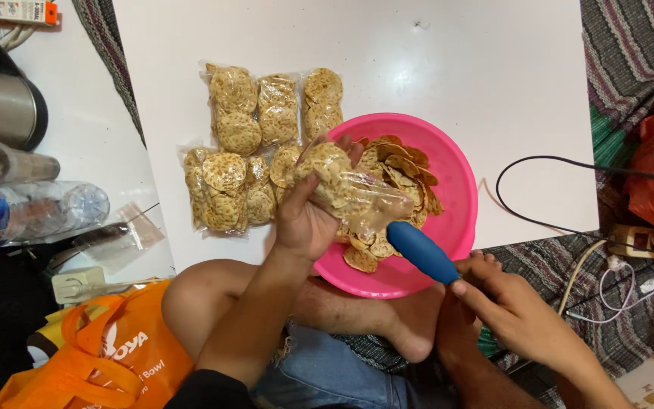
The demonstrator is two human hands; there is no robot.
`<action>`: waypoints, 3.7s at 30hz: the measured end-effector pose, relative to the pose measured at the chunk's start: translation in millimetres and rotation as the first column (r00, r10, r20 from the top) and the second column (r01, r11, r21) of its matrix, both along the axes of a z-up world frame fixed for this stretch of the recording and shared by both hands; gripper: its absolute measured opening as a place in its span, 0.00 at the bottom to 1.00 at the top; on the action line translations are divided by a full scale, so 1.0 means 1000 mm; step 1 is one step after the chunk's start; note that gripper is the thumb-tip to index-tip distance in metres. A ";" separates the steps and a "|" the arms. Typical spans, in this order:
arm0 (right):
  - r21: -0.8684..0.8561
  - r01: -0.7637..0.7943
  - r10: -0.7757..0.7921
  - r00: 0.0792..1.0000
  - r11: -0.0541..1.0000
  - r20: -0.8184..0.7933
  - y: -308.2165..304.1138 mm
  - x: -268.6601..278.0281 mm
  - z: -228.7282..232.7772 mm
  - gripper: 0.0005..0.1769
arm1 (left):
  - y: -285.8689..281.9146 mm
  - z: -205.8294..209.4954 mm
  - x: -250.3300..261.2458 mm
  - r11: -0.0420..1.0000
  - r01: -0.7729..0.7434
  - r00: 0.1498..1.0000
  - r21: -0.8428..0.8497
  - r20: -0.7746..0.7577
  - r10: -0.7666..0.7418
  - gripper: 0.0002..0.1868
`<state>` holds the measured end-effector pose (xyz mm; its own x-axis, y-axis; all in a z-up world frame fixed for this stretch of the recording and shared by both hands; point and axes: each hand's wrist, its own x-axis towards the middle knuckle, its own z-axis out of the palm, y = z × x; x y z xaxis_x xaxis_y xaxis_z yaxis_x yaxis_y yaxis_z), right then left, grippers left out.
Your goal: Packaging thin chips into small plastic bags using tongs and hands while sitting on the floor.
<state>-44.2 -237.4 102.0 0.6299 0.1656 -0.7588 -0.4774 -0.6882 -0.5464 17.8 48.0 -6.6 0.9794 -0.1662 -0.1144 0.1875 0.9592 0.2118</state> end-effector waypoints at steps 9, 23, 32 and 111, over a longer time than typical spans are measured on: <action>-0.140 -0.064 0.080 0.991 0.988 0.107 0.011 0.006 0.001 0.19 | -0.014 -0.007 -0.008 0.995 0.098 0.995 -0.002 -0.037 -0.098 0.34; -0.085 -0.085 0.098 0.982 0.993 0.159 0.009 0.002 -0.008 0.19 | -0.020 -0.001 -0.009 0.989 0.144 0.988 0.039 -0.068 -0.141 0.38; -0.113 -0.021 0.032 0.995 0.993 0.096 0.010 -0.002 -0.005 0.15 | -0.015 0.000 -0.006 0.995 0.048 0.996 0.093 -0.082 -0.041 0.32; -0.838 -0.360 0.897 0.327 0.409 0.297 0.021 0.063 0.036 0.42 | 0.044 -0.006 0.018 0.996 -0.074 0.997 -0.046 -0.032 0.073 0.35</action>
<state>18.8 -216.7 137.8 0.8093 0.5060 -0.2982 0.5691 -0.8011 0.1852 36.0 91.9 -12.4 0.9854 -0.1000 -0.1381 0.1220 0.9793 0.1615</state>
